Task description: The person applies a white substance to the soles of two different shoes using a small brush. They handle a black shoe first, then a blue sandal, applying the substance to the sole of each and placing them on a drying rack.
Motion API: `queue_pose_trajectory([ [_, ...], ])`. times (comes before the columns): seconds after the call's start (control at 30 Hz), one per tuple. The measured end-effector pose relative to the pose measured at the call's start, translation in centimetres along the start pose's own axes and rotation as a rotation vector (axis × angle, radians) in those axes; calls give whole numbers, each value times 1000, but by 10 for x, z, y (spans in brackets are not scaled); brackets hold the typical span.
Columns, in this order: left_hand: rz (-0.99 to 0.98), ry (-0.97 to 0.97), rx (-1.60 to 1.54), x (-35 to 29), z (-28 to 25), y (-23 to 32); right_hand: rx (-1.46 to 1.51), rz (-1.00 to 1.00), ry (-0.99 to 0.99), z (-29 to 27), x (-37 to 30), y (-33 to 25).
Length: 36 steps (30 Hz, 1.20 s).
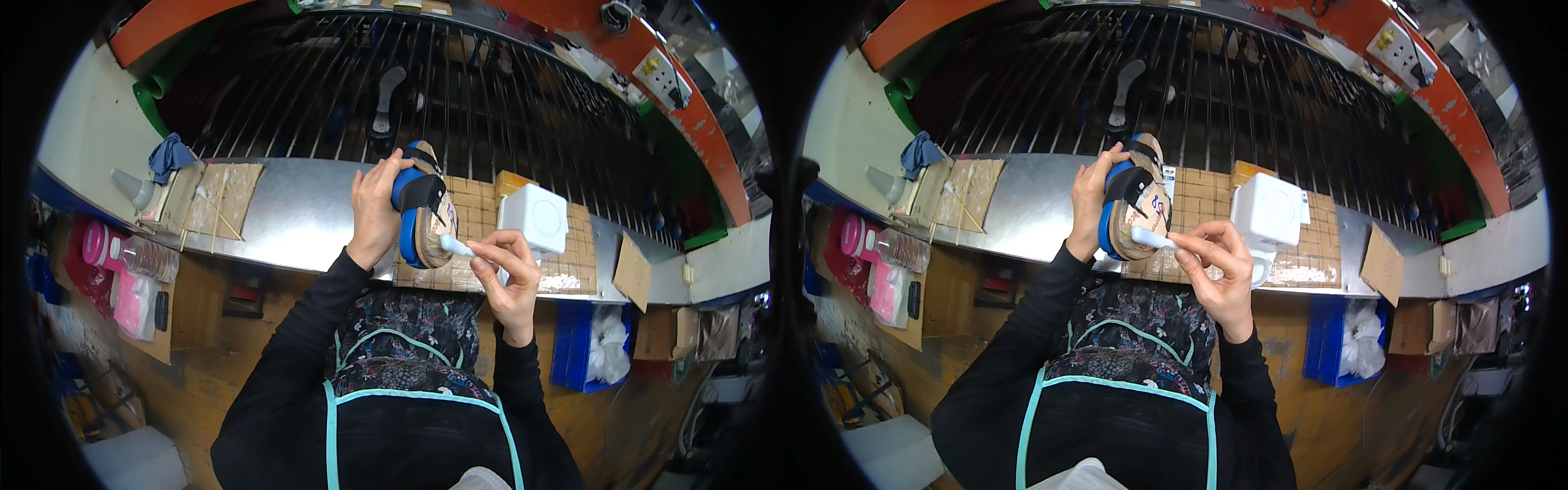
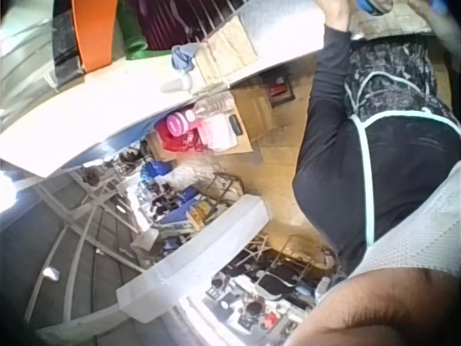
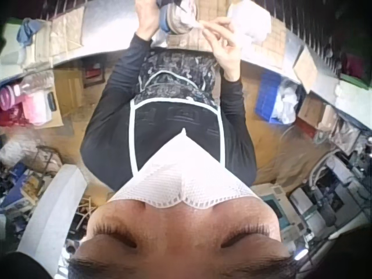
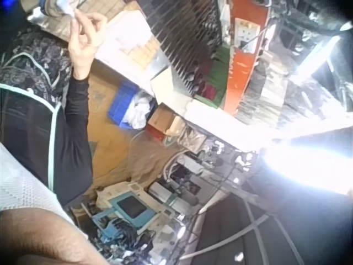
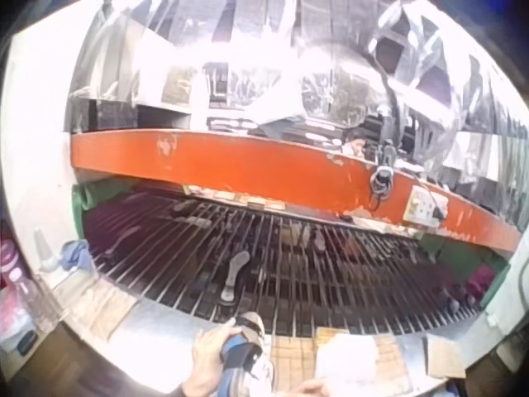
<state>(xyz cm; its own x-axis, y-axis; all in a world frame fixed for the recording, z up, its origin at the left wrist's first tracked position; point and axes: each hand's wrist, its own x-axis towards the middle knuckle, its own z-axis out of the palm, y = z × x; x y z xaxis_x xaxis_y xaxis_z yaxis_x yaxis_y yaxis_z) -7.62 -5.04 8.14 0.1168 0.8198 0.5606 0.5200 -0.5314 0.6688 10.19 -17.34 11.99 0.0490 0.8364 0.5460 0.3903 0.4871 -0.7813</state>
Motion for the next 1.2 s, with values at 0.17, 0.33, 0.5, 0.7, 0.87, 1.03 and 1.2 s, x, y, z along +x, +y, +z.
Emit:
queue_pose_trajectory([
  [0.17, 9, -124, -143, 5, -10, 9, -33, -111, -101, -15, 28, -4],
  [0.33, 27, -205, -132, 6, -16, 15, -42, -117, -67, -18, 45, -8],
  [0.5, -4, -157, -44, 7, -17, 20, -39, -75, 20, -9, 34, -9],
  [0.7, -33, -143, -9, 8, -18, 19, -76, -91, 8, -10, 21, -10],
  [0.87, -12, -80, 33, 5, -11, 11, 5, -25, 26, -7, 17, -8],
  [1.03, 59, 54, 157, 3, 0, -3, -29, 33, 81, -2, 16, -8],
  [1.2, 68, 93, 193, 3, 0, -8, -88, -4, 109, 2, 11, -8],
])
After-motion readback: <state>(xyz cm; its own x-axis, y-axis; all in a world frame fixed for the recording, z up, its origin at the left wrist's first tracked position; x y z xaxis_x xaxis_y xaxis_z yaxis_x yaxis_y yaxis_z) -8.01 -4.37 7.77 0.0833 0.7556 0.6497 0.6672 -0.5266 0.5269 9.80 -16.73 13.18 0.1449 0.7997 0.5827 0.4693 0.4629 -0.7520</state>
